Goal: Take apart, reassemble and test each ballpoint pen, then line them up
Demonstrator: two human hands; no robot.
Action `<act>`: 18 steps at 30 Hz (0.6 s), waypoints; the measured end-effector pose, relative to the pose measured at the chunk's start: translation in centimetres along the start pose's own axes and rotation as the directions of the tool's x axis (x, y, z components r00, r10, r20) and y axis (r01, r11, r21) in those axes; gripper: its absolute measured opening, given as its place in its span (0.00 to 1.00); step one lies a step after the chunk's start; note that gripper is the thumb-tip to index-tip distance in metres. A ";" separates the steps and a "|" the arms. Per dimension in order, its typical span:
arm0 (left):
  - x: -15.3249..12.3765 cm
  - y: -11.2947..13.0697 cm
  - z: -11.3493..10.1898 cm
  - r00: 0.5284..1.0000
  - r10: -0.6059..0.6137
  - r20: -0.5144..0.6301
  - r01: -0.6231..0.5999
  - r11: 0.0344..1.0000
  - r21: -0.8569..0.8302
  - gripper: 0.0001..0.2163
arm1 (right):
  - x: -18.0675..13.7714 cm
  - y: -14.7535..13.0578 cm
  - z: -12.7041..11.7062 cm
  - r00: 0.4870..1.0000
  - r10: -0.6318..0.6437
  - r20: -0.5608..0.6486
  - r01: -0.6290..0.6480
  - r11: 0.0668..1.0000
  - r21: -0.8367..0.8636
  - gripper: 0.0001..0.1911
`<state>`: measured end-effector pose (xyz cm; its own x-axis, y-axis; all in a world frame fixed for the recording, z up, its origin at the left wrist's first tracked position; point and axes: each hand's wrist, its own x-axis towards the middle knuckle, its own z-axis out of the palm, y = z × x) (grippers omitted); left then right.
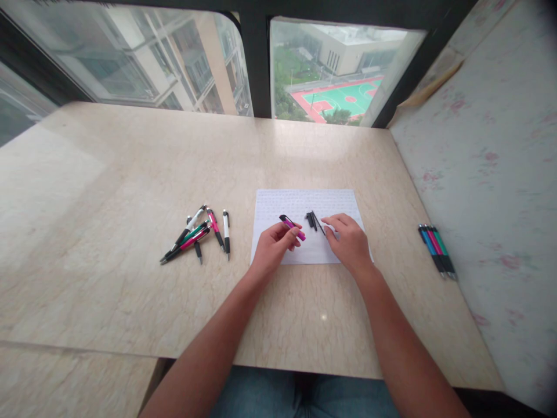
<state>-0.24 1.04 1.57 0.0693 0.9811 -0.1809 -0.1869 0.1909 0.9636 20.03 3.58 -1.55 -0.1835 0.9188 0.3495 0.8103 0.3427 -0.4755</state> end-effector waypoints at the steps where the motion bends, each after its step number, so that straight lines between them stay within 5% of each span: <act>1: 0.0 0.0 0.0 1.000 -0.008 0.003 0.008 1.000 -0.008 0.14 | 0.0 0.0 0.1 1.000 -0.003 0.013 0.003 1.000 -0.005 0.13; 18: 0.4 -0.5 -0.4 0.991 -0.133 0.001 0.131 0.976 -0.173 0.18 | -0.2 0.3 0.6 0.999 0.033 -0.006 -0.033 0.996 -0.080 0.11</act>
<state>-0.56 1.38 0.97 0.0943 0.9468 -0.3077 -0.3429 0.3210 0.8828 19.94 3.63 -2.19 -0.1533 0.9285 0.3383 0.8576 0.2951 -0.4212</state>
